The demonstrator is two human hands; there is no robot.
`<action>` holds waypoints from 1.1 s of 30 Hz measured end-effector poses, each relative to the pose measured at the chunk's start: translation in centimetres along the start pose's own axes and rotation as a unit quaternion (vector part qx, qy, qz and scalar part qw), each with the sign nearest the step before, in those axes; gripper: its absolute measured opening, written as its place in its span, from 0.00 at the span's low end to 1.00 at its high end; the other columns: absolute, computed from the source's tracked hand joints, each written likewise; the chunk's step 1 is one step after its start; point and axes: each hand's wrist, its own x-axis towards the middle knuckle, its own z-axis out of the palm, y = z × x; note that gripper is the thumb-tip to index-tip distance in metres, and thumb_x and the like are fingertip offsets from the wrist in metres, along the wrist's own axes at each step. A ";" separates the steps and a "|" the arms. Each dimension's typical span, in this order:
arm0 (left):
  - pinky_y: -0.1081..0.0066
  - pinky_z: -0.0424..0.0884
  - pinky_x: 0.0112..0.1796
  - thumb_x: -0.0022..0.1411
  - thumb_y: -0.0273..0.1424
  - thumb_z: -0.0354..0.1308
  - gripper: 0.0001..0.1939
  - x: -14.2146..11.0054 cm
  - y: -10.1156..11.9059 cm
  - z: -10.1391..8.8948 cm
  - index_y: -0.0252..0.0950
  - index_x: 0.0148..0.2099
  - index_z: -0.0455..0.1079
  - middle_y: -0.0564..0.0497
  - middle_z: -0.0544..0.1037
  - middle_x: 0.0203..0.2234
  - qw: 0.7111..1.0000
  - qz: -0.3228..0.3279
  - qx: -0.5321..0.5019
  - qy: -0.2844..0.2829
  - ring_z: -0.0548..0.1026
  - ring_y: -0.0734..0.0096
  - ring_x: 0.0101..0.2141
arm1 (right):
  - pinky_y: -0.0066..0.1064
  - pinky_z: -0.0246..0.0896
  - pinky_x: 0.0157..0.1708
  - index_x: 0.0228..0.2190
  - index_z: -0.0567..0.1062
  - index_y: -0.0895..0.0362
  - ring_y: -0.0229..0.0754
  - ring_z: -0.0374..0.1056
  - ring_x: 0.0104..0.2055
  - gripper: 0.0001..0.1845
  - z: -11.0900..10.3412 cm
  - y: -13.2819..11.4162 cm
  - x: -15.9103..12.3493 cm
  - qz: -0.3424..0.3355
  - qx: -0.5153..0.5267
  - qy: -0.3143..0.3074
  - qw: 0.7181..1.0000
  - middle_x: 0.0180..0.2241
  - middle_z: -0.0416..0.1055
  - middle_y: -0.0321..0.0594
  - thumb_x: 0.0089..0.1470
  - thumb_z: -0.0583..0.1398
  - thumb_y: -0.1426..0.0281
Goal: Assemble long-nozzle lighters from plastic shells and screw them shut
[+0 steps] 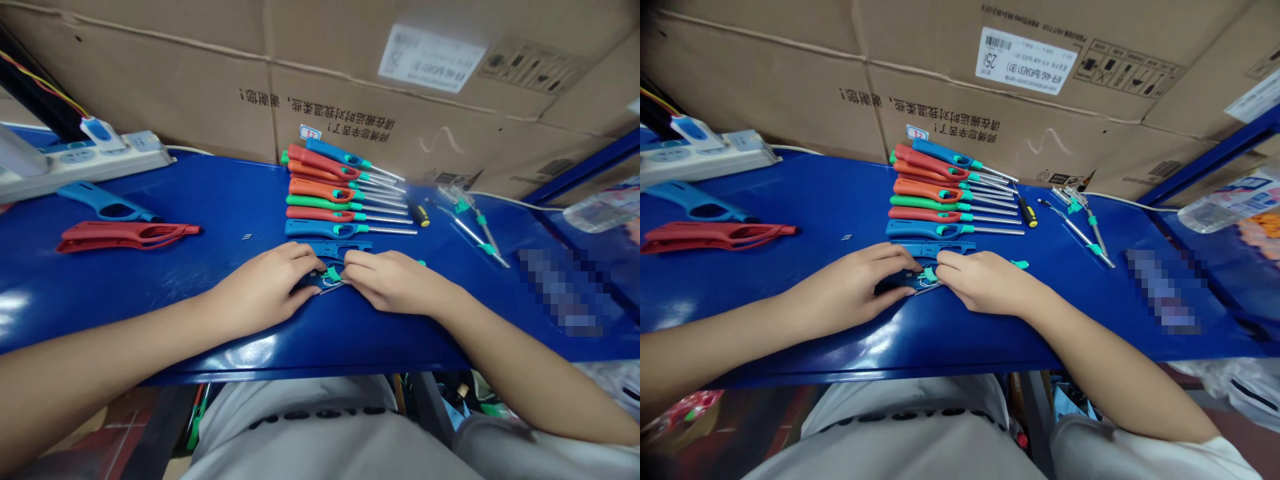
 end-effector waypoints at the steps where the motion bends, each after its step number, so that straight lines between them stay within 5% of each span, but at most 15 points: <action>1: 0.56 0.75 0.50 0.68 0.29 0.59 0.11 0.0 0.0 0.0 0.33 0.52 0.73 0.44 0.77 0.44 1.000 0.000 0.002 0.002 0.76 0.56 0.47 | 0.31 0.44 0.26 0.37 0.74 0.60 0.36 0.53 0.27 0.14 0.1 0.1 0.0 0.003 0.007 0.002 1.000 0.37 0.69 0.41 0.69 0.50 0.71; 15: 0.55 0.74 0.51 0.69 0.35 0.56 0.13 0.2 -0.5 0.3 0.35 0.51 0.74 0.45 0.78 0.45 1.000 0.007 0.001 0.012 0.76 0.55 0.48 | 0.30 0.46 0.27 0.37 0.73 0.60 0.36 0.54 0.28 0.15 0.0 0.3 0.1 0.008 0.048 0.006 0.999 0.37 0.68 0.41 0.70 0.49 0.71; 24: 0.56 0.75 0.50 0.68 0.34 0.58 0.11 0.3 -0.2 0.0 0.35 0.49 0.74 0.45 0.79 0.45 1.000 0.001 -0.003 0.012 0.77 0.57 0.47 | 0.32 0.38 0.25 0.35 0.74 0.59 0.37 0.52 0.26 0.11 -0.5 -0.1 0.2 -0.012 -0.002 -0.029 1.000 0.36 0.69 0.40 0.64 0.52 0.76; 33: 0.54 0.75 0.51 0.70 0.31 0.57 0.15 0.0 0.3 0.0 0.34 0.56 0.71 0.42 0.79 0.48 0.997 0.017 0.070 0.004 0.76 0.55 0.49 | 0.32 0.41 0.26 0.35 0.74 0.59 0.37 0.57 0.28 0.10 -0.5 0.0 0.2 -0.008 0.011 -0.025 1.000 0.36 0.70 0.41 0.64 0.53 0.75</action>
